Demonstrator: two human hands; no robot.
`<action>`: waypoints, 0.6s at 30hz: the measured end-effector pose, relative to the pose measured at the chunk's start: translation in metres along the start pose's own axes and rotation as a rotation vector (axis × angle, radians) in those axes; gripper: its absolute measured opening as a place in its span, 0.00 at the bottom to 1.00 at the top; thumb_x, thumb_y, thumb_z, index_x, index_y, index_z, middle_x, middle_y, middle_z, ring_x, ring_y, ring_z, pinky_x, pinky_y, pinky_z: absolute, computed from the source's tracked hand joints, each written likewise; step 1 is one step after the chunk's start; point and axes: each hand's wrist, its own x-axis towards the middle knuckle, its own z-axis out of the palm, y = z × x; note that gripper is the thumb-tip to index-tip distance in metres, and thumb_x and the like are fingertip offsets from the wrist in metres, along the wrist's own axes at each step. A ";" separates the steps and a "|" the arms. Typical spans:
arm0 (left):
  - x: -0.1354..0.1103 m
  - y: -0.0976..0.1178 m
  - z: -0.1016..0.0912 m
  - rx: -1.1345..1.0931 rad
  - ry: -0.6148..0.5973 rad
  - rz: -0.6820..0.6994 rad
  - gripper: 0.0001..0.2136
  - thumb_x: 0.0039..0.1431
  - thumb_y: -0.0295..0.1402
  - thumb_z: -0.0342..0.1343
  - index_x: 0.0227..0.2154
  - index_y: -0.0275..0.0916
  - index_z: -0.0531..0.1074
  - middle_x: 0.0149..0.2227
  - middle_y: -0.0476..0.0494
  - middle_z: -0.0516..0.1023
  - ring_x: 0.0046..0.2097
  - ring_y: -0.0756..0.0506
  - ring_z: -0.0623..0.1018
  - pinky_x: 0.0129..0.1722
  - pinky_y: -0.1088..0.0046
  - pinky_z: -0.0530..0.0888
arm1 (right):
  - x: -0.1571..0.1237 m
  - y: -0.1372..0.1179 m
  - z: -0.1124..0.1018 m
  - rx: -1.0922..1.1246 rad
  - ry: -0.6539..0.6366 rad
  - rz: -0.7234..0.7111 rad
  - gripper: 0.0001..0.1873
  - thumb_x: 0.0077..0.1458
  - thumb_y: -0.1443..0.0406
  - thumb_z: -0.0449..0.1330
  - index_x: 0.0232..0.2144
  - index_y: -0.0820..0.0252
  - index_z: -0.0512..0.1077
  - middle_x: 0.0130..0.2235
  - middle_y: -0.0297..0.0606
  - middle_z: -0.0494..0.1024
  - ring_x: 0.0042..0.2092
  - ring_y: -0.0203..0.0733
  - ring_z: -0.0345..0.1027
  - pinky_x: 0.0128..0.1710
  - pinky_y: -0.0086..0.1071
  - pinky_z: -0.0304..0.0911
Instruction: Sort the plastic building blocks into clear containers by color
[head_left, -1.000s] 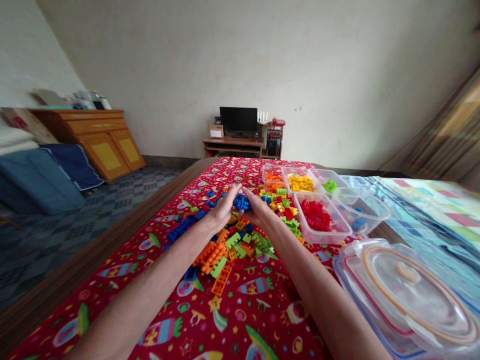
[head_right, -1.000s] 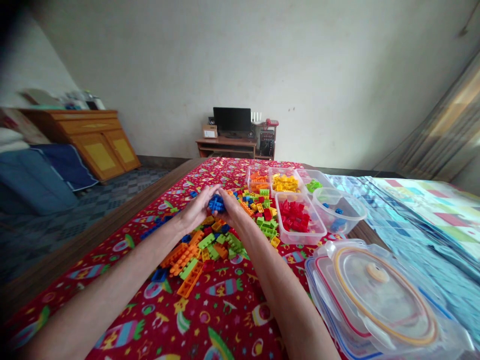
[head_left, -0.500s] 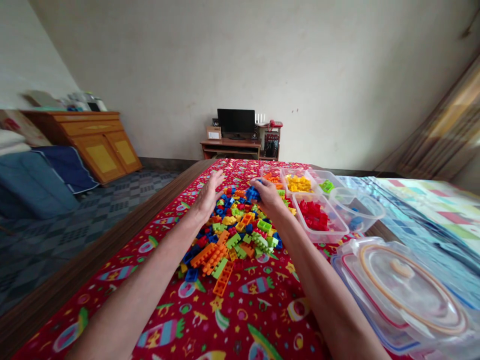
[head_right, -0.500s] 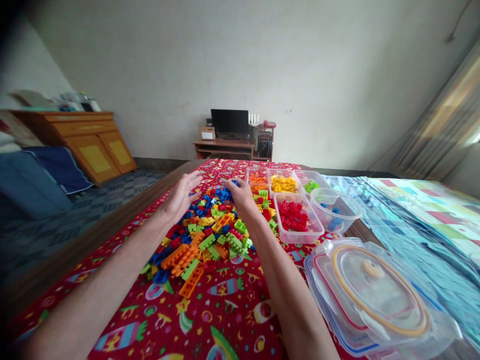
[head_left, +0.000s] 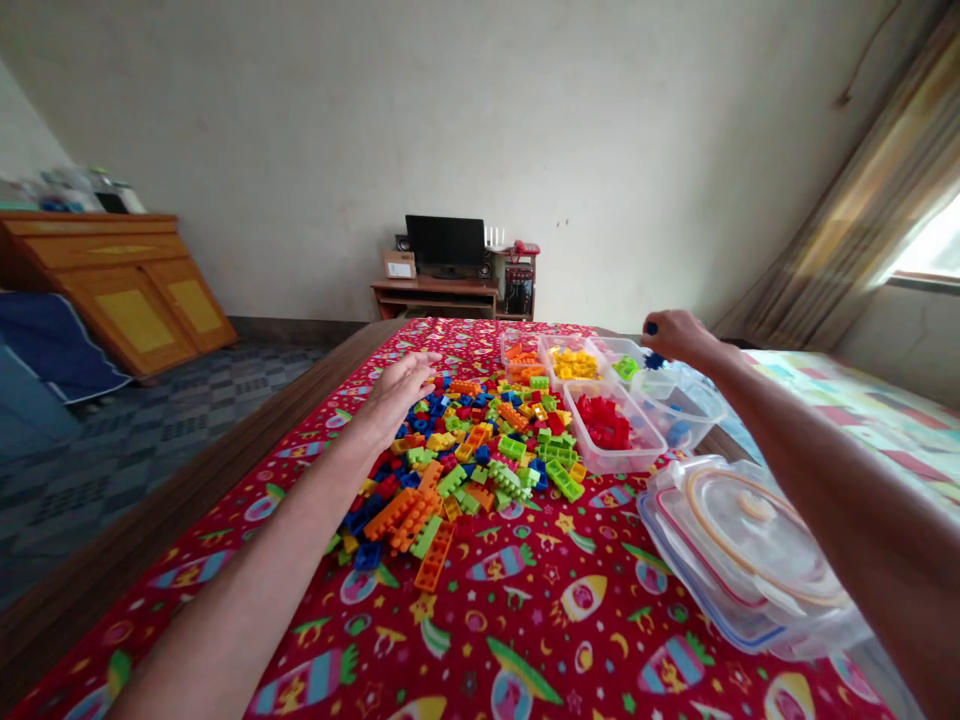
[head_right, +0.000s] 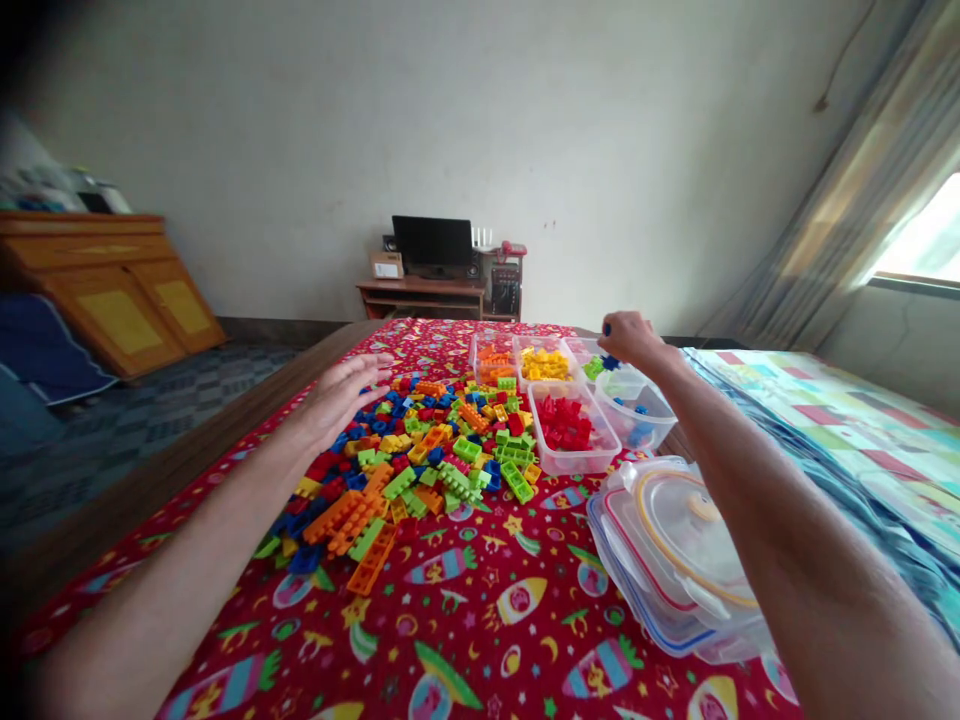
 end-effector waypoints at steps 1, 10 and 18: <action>0.001 -0.001 0.000 0.005 -0.004 0.000 0.11 0.48 0.37 0.60 0.35 0.40 0.75 0.42 0.44 0.75 0.51 0.43 0.72 0.54 0.60 0.68 | -0.004 0.017 0.005 -0.036 -0.047 0.006 0.06 0.50 0.70 0.60 0.22 0.65 0.72 0.19 0.40 0.70 0.30 0.42 0.71 0.32 0.36 0.61; -0.003 -0.001 0.005 0.014 -0.004 -0.023 0.10 0.47 0.33 0.60 0.34 0.39 0.76 0.42 0.44 0.76 0.50 0.43 0.74 0.52 0.62 0.70 | -0.019 0.039 0.015 0.138 -0.165 0.134 0.14 0.54 0.62 0.61 0.20 0.65 0.72 0.15 0.36 0.68 0.17 0.38 0.66 0.24 0.35 0.63; -0.002 0.004 0.003 0.041 0.038 0.003 0.08 0.47 0.30 0.58 0.33 0.38 0.75 0.38 0.46 0.76 0.45 0.45 0.76 0.46 0.69 0.73 | -0.032 -0.061 -0.004 0.235 -0.062 -0.154 0.10 0.58 0.66 0.55 0.34 0.66 0.76 0.25 0.42 0.76 0.25 0.36 0.70 0.33 0.32 0.65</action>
